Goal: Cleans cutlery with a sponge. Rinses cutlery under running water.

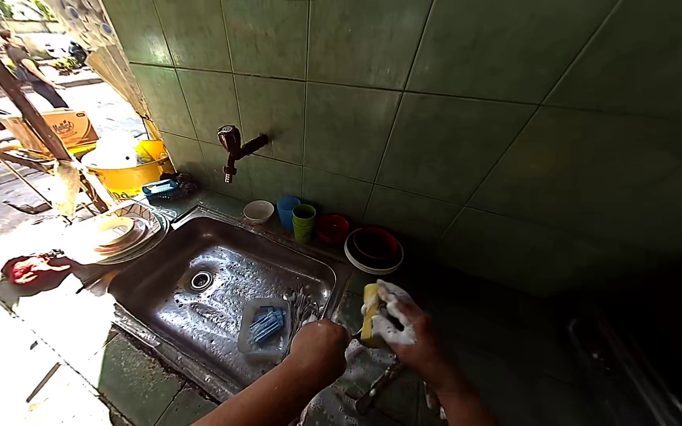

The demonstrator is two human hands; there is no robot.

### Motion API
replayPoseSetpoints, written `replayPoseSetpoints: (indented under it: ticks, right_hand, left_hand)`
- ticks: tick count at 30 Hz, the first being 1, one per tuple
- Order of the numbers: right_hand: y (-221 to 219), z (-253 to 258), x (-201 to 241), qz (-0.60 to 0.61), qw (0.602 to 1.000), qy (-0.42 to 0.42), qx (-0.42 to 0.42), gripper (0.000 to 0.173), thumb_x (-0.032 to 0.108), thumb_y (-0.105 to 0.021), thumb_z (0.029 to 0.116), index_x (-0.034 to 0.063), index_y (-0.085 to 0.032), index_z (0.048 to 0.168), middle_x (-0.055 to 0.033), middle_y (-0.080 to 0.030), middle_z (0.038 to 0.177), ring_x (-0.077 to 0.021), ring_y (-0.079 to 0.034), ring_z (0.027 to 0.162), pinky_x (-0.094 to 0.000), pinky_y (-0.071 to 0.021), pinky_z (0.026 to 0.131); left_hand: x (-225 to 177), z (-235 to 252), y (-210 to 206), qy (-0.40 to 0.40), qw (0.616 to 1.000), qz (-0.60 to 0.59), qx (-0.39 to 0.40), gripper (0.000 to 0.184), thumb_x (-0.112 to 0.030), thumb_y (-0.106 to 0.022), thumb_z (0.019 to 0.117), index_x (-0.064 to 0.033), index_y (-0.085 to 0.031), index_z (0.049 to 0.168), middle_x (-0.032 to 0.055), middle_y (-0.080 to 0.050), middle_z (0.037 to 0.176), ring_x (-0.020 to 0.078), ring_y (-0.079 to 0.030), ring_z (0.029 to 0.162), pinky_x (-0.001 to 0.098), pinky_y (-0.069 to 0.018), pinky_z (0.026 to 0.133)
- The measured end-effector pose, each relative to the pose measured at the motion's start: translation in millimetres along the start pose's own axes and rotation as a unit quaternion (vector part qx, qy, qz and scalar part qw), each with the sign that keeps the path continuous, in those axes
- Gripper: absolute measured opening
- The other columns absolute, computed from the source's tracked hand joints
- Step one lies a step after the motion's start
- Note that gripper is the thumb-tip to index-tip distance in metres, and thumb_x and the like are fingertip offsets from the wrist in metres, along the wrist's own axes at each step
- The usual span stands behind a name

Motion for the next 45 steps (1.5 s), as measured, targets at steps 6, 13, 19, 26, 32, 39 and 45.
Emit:
replayPoseSetpoints:
  ticks: [6, 13, 19, 26, 32, 39, 45]
  right_hand:
    - [-30.2, -5.8, 11.2, -0.138, 0.958, -0.038, 0.247, 0.028, 0.011, -0.07, 0.0869, -0.0024, -0.071, 0.112, -0.0239, -0.072, 0.103, -0.0421, -0.071, 0.098, -0.061, -0.0538, 0.085]
    - [15.2, 3.3, -19.9, -0.015, 0.987, -0.065, -0.148, 0.03, 0.013, -0.071, 0.0799, -0.0074, -0.072, 0.101, -0.0187, -0.074, 0.087, -0.0279, -0.074, 0.08, -0.049, -0.0595, 0.075]
    - [-24.7, -9.1, -34.3, 0.338, 0.81, -0.324, -0.353, 0.025, -0.007, -0.045, 0.0935, -0.0092, -0.055, 0.117, -0.012, -0.063, 0.087, -0.0137, -0.064, 0.068, -0.0319, -0.0581, 0.06]
    - [-73.7, -25.3, -26.7, 0.552, 0.609, -0.446, -0.354, 0.027, 0.016, -0.031, 0.1098, 0.0008, -0.052, 0.116, -0.0119, -0.062, 0.087, -0.0189, -0.066, 0.069, -0.034, -0.0588, 0.06]
    - [-86.9, -28.5, 3.3, 0.542, 0.669, -0.441, -0.253, 0.029, 0.013, -0.029, 0.1094, 0.0003, -0.053, 0.119, -0.0101, -0.064, 0.088, -0.0166, -0.067, 0.072, -0.0335, -0.0591, 0.062]
    - [-72.6, -28.0, 0.3, 0.169, 0.928, -0.314, -0.105, 0.041, -0.004, -0.066, 0.0835, -0.0153, -0.06, 0.123, -0.0259, -0.068, 0.108, -0.0275, -0.067, 0.101, -0.0406, -0.0543, 0.093]
    - [-113.7, -31.1, 43.2, 0.012, 0.93, -0.281, 0.237, 0.051, 0.02, -0.069, 0.0923, -0.0093, -0.058, 0.133, -0.0268, -0.067, 0.122, -0.0374, -0.064, 0.119, -0.0517, -0.0476, 0.106]
  left_hand:
    - [-9.8, -6.6, 8.0, -0.058, 0.996, 0.074, -0.005, 0.019, -0.002, -0.05, 0.0991, 0.006, -0.062, 0.112, 0.0262, -0.065, 0.115, 0.0455, -0.064, 0.11, 0.062, -0.0512, 0.085]
    - [37.0, 3.7, -8.2, -0.081, 0.955, -0.234, -0.164, 0.027, -0.007, -0.048, 0.1008, -0.0004, -0.07, 0.115, 0.0148, -0.072, 0.101, 0.0297, -0.069, 0.099, 0.0505, -0.0526, 0.093]
    - [11.7, -7.5, -49.3, -0.071, 0.86, -0.422, -0.277, 0.02, -0.002, -0.053, 0.0958, 0.0044, -0.072, 0.101, 0.0099, -0.07, 0.081, 0.0146, -0.066, 0.074, 0.0335, -0.0552, 0.076]
    - [11.6, -14.2, -63.9, -0.112, 0.831, -0.363, -0.408, 0.012, 0.005, -0.058, 0.0851, 0.0055, -0.07, 0.083, 0.0115, -0.065, 0.064, 0.02, -0.065, 0.059, 0.0367, -0.0553, 0.062]
    - [9.4, -14.1, -72.9, -0.088, 0.816, -0.379, -0.429, 0.005, 0.009, -0.064, 0.0786, 0.0076, -0.068, 0.081, 0.0153, -0.068, 0.069, 0.0232, -0.069, 0.065, 0.0387, -0.0583, 0.067]
    - [45.5, 13.6, -71.6, -0.016, 0.884, -0.422, -0.2, 0.031, -0.018, -0.049, 0.1023, 0.0064, -0.067, 0.111, 0.0193, -0.07, 0.092, 0.03, -0.07, 0.084, 0.0491, -0.0557, 0.082]
    - [68.5, 29.3, -52.2, 0.009, 0.74, -0.643, -0.196, 0.017, -0.008, -0.052, 0.1031, 0.0019, -0.062, 0.112, 0.0054, -0.067, 0.092, 0.0098, -0.065, 0.082, 0.0288, -0.0559, 0.08]
Point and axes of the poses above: each hand's wrist, its own z-axis towards the middle knuckle, its own y-axis out of the back of the hand, x = y × z, the point moved 6 cm from there along z, towards the middle knuckle
